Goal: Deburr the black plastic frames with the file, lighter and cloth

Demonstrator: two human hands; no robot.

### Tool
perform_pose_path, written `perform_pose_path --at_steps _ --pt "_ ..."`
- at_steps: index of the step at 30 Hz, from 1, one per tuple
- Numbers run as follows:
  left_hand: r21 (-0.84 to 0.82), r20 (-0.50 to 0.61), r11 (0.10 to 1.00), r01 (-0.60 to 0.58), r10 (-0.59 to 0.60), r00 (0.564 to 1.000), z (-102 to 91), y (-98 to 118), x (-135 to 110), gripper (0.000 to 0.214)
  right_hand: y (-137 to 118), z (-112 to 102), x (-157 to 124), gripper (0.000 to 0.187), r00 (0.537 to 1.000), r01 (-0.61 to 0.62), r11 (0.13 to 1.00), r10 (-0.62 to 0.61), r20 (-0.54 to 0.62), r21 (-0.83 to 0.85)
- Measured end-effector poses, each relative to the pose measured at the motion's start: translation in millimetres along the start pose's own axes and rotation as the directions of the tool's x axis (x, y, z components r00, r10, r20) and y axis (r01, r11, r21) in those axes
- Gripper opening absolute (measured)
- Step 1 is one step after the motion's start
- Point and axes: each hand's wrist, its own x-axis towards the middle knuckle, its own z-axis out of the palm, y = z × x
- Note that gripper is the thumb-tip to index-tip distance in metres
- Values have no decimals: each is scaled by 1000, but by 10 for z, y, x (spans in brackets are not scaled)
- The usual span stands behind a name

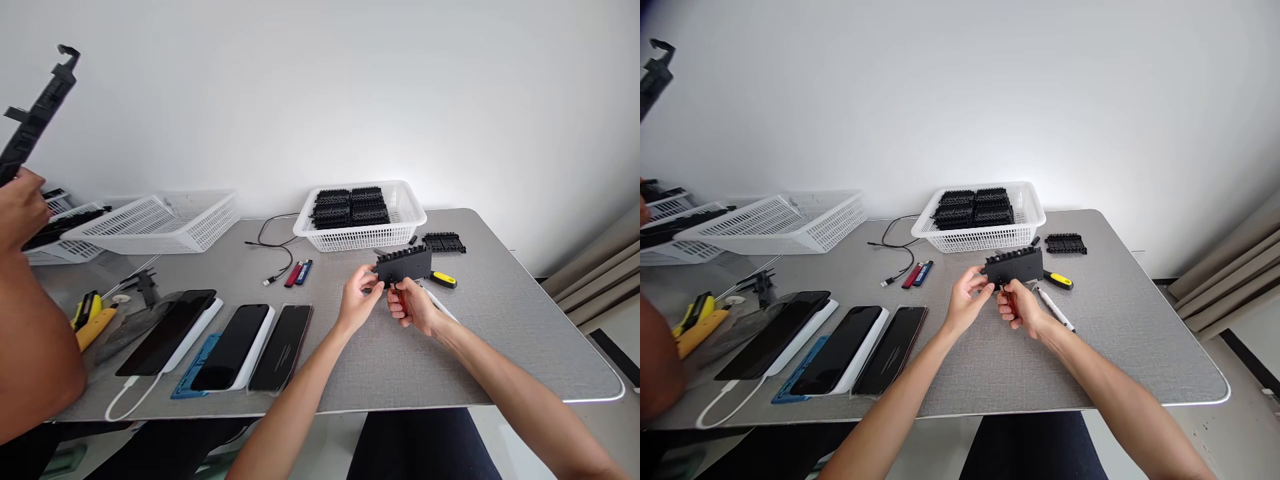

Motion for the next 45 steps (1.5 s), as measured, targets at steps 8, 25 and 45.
perform_pose_path --at_steps 8,25,45 --pt "-3 -13 1000 9 -9 1000 5 19 -3 30 -7 -23 -14 28 998 15 1000 -15 66 4" --pt "-88 -139 995 38 -50 989 -67 -21 53 35 -170 -298 -32 26 988 109 994 -105 -113 31" --pt "-45 -176 999 28 -35 984 -84 -16 50 32 -201 -313 -67 36 993 100 994 -97 -67 42"
